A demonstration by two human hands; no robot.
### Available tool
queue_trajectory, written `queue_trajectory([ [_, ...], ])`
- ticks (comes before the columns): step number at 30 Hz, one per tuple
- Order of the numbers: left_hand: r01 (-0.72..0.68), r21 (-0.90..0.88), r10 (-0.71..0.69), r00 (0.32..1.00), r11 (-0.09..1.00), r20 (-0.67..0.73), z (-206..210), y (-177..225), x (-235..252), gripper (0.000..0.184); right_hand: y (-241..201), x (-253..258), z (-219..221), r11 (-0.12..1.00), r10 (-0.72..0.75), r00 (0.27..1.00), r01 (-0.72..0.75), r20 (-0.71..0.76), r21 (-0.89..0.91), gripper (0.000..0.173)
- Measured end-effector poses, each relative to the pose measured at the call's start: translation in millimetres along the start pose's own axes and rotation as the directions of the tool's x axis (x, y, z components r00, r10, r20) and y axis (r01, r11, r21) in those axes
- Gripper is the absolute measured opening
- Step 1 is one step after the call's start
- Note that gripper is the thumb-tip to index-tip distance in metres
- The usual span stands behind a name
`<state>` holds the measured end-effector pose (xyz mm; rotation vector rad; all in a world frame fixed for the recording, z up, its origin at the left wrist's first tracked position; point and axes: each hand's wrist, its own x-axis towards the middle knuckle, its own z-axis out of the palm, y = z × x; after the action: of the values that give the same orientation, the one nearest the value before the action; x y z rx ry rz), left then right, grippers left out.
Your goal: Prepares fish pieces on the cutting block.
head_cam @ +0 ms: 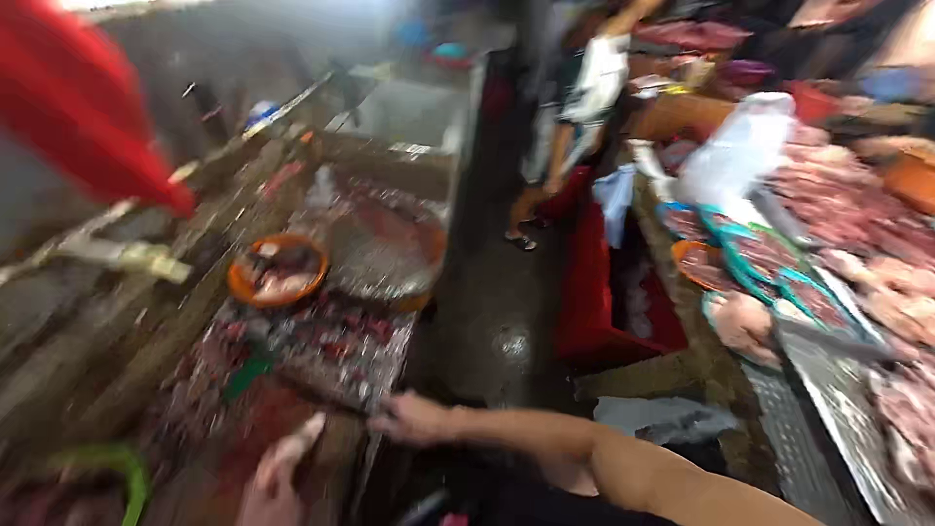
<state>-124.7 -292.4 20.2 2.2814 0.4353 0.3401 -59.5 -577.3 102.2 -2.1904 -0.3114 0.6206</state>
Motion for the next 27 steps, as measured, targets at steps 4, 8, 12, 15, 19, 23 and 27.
queue_trajectory([
  [4,0.148,0.023,-0.149,0.988,0.989,0.047,-12,1,1,0.037,-3,20,0,0.992,-0.002,0.989,0.021,0.148,-0.127,0.046],
  [8,0.237,-0.015,-0.236,0.971,0.972,0.047,-11,-16,2,0.042,-1,36,13,0.968,-0.003,0.968,0.066,0.253,-0.240,0.049],
  [12,0.154,-0.147,-0.159,0.987,0.977,-0.020,-4,-32,1,0.036,-13,44,20,0.945,-0.014,0.933,0.130,0.359,-0.302,0.049],
  [15,0.130,-0.137,-0.129,0.991,0.982,0.015,-9,-31,-3,0.035,-38,44,18,0.876,0.053,0.916,0.149,0.398,-0.458,0.044],
  [19,0.087,-0.130,-0.089,0.996,0.988,-0.011,-5,-25,-3,0.029,-71,37,25,0.677,0.123,0.947,0.139,0.298,-0.723,0.044],
  [23,0.088,-0.144,-0.101,0.991,0.986,-0.086,8,-22,16,0.031,-87,44,47,0.589,0.140,0.964,0.103,0.227,-0.801,0.035],
  [27,0.091,-0.091,-0.096,0.994,0.992,-0.053,13,-9,12,0.038,-80,89,80,0.619,0.101,0.970,0.112,0.220,-0.778,0.034],
])
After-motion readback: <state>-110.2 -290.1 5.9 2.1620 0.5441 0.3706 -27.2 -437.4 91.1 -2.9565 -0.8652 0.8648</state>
